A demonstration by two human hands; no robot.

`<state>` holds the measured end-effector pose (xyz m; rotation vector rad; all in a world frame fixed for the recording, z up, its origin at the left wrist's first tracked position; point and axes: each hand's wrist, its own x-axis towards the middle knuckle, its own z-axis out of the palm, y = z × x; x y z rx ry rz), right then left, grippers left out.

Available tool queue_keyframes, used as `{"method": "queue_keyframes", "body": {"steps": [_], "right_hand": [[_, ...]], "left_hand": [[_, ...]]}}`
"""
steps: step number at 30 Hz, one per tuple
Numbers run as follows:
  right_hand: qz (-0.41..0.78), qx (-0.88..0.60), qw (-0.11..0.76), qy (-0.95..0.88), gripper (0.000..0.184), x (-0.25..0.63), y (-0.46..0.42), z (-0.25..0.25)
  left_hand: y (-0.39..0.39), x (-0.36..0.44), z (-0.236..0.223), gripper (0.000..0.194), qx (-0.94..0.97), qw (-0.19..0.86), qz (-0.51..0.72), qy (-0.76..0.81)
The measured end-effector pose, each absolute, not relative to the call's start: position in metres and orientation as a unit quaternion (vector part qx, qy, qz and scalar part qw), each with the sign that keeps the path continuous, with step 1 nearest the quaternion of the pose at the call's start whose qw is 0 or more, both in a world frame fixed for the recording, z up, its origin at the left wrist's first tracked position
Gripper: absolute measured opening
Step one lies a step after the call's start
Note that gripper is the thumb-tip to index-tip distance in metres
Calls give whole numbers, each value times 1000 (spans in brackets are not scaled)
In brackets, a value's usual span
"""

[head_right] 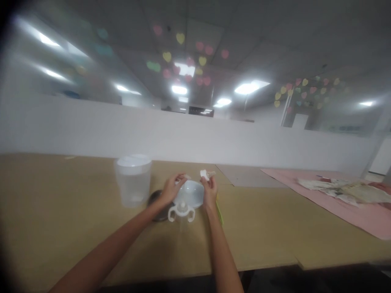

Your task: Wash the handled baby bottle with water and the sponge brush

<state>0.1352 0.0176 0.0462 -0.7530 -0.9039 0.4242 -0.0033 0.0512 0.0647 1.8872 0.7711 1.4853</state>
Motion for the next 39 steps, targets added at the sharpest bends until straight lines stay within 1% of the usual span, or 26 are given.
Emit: {"method": "queue_keyframes", "body": {"steps": [4,7,9,11,13,15,20,26,29,33,39], "right_hand": [[225,-368,798,-421,49,143,31,26],[240,-377,792,-416,46,146,35,17],[250,-377,791,-412,45,145,37,15],[266,-375,786,-414,44,144,37,14],[283,-373,773,-427,43,142,36,14],[297,-373,758,-445,41,138,34,14],[313,-385,738,-458,42,124,26,13],[282,-409,731,-467,43,111,23,10],[271,-411,740,-459,44,111,24,9],[241,-430,729,-476,41,113,25,6],[154,-475,721,-481,41,122,33,1]], "left_hand": [[66,3,56,17,688,365,544,312],[70,11,56,16,614,489,537,309],[69,15,59,17,547,582,529,287],[66,19,63,17,477,650,534,255],[63,22,68,15,424,689,542,226],[60,23,73,14,400,705,547,208],[58,29,75,14,344,711,587,179],[67,36,65,18,355,632,642,248],[70,40,60,16,385,613,634,272],[74,43,54,15,440,593,606,295],[87,32,44,10,568,517,535,352]]}}
